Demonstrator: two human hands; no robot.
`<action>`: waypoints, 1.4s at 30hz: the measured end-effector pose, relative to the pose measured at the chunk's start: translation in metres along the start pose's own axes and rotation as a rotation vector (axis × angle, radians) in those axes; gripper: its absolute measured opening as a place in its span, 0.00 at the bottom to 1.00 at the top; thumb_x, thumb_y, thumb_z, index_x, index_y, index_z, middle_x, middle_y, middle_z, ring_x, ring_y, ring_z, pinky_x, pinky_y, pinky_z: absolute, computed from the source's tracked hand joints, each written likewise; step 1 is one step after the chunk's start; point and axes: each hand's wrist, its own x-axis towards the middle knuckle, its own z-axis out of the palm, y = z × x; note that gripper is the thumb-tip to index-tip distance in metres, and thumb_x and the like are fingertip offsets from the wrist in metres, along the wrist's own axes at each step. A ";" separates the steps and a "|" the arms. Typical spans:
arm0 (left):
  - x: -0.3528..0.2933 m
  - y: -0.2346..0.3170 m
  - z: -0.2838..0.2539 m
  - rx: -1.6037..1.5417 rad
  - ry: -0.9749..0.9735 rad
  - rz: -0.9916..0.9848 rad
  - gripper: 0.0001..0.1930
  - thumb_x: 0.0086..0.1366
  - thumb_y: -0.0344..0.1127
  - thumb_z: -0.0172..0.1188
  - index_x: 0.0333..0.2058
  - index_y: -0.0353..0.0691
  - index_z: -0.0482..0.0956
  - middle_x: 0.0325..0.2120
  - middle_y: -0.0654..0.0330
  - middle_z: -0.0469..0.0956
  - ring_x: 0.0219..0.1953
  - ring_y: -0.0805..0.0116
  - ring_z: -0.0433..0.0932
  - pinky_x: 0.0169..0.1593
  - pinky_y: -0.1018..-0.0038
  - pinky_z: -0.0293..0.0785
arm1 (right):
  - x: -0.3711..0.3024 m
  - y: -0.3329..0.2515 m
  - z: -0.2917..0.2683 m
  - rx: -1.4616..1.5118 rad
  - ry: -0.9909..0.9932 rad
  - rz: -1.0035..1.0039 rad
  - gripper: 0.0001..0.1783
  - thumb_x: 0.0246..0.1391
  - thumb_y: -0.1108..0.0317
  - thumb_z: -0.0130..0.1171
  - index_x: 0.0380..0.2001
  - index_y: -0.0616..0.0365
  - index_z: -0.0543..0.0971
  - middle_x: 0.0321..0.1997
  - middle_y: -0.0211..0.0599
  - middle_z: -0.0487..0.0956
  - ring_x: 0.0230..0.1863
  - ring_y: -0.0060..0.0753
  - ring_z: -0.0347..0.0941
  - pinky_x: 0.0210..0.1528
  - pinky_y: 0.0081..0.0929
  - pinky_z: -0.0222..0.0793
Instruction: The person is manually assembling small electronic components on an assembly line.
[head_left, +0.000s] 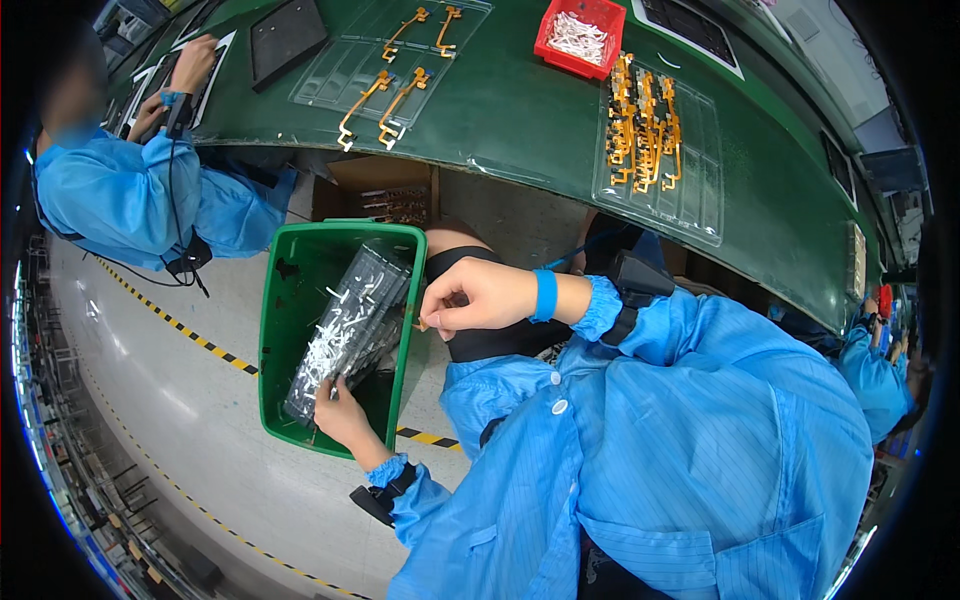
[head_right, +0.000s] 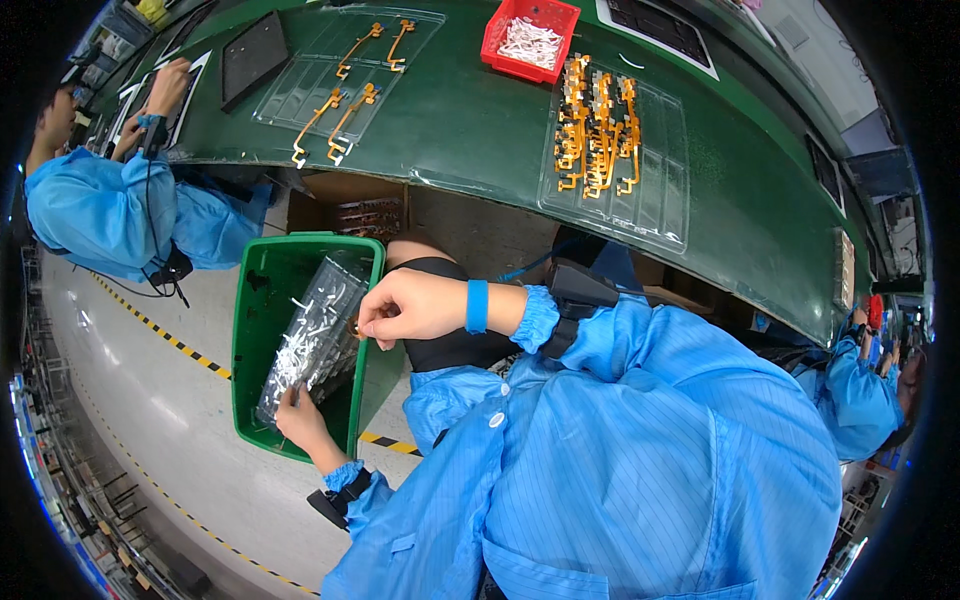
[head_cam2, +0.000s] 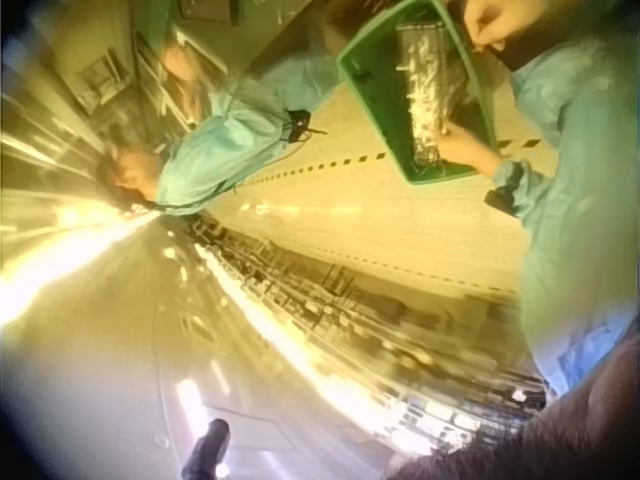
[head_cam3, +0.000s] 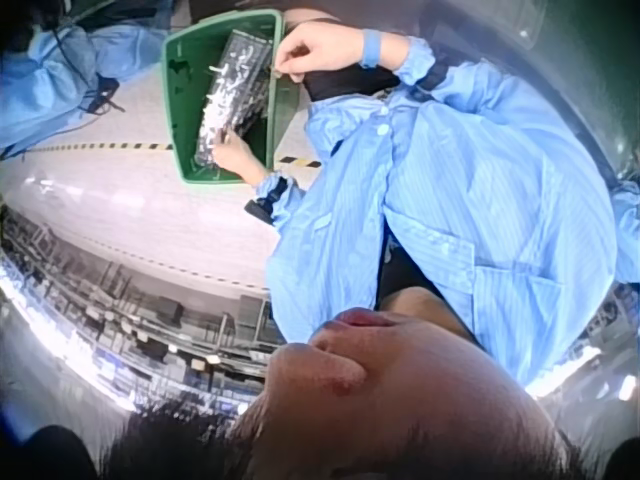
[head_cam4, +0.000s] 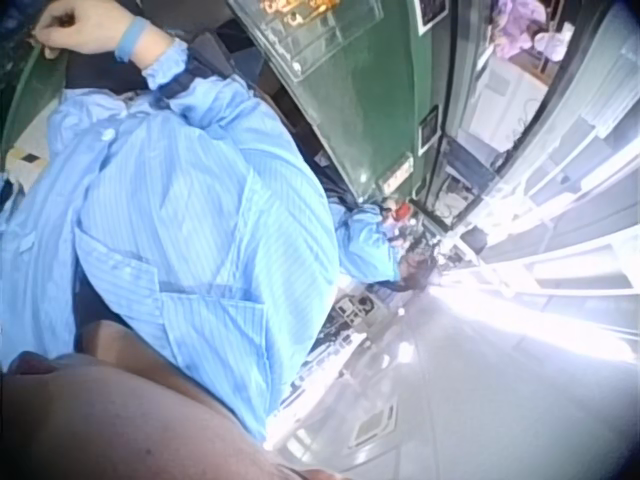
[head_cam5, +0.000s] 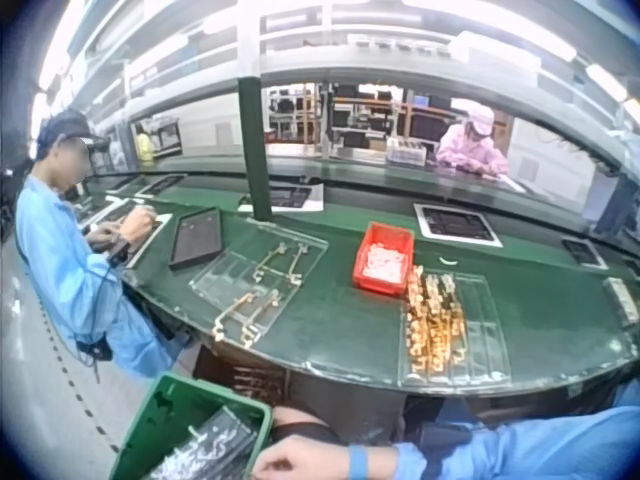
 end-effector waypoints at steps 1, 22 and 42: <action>0.000 0.000 -0.001 0.000 0.000 0.002 0.16 0.61 0.36 0.63 0.41 0.29 0.82 0.37 0.46 0.83 0.38 0.50 0.83 0.43 0.63 0.76 | 0.000 -0.001 0.000 0.037 -0.005 0.016 0.10 0.57 0.67 0.56 0.34 0.65 0.81 0.25 0.33 0.82 0.27 0.22 0.77 0.33 0.22 0.72; -0.038 0.104 -0.029 -1.940 -0.926 -0.244 0.19 0.72 0.44 0.45 0.43 0.31 0.74 0.30 0.50 0.80 0.34 0.61 0.81 0.41 0.65 0.79 | -0.038 -0.010 -0.018 0.160 0.033 0.181 0.10 0.60 0.68 0.56 0.35 0.65 0.80 0.27 0.34 0.81 0.30 0.21 0.77 0.37 0.22 0.73; -0.042 0.132 -0.056 -1.087 -0.972 0.092 0.07 0.66 0.27 0.53 0.34 0.28 0.77 0.31 0.49 0.81 0.32 0.60 0.84 0.37 0.71 0.80 | -0.037 -0.011 -0.005 -0.074 -0.201 0.203 0.11 0.60 0.65 0.54 0.36 0.63 0.78 0.30 0.36 0.83 0.34 0.28 0.80 0.39 0.27 0.73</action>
